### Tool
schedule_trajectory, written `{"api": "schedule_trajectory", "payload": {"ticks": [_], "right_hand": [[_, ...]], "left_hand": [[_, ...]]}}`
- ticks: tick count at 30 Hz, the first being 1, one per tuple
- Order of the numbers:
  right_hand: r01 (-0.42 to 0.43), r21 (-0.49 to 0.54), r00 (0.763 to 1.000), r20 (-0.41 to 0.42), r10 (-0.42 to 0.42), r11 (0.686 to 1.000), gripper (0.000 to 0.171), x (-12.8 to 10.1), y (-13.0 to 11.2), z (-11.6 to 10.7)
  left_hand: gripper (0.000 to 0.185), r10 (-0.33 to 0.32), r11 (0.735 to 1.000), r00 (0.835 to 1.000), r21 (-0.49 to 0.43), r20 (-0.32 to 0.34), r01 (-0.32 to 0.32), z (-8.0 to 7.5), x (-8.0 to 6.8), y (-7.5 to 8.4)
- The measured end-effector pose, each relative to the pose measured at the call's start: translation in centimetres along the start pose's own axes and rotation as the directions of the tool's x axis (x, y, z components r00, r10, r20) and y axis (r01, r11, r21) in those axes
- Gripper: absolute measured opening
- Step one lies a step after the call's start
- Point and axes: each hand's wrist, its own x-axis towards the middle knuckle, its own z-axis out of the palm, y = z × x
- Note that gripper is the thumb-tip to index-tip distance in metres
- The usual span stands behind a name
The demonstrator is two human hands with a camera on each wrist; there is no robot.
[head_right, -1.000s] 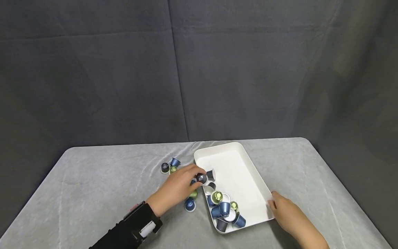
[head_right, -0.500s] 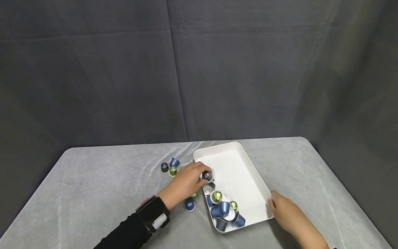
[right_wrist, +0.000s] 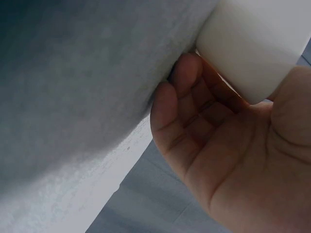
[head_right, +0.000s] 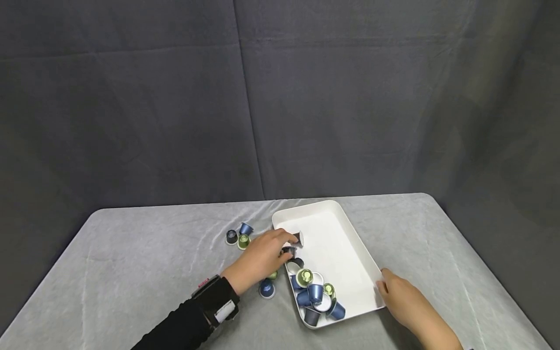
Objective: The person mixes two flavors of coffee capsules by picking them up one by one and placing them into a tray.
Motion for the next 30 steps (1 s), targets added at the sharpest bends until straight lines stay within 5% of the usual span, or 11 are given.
{"api": "schedule_trajectory", "payload": {"ticks": [13, 30], "right_hand": [[0.0, 0.004, 1.0, -0.009, 0.0, 1.0, 0.007, 0.0, 0.0, 0.1], [-0.007, -0.009, 1.0, 0.003, 0.007, 1.0, 0.009, 0.1, -0.2, 0.1]], "left_hand": [[0.03, 0.054, 0.997, 0.998, 0.06, -0.021, -0.052, -0.7, 0.2, -1.1], [0.029, 0.007, 0.997, 1.0, 0.08, -0.029, -0.005, -3.0, -1.3, -6.5]]}}
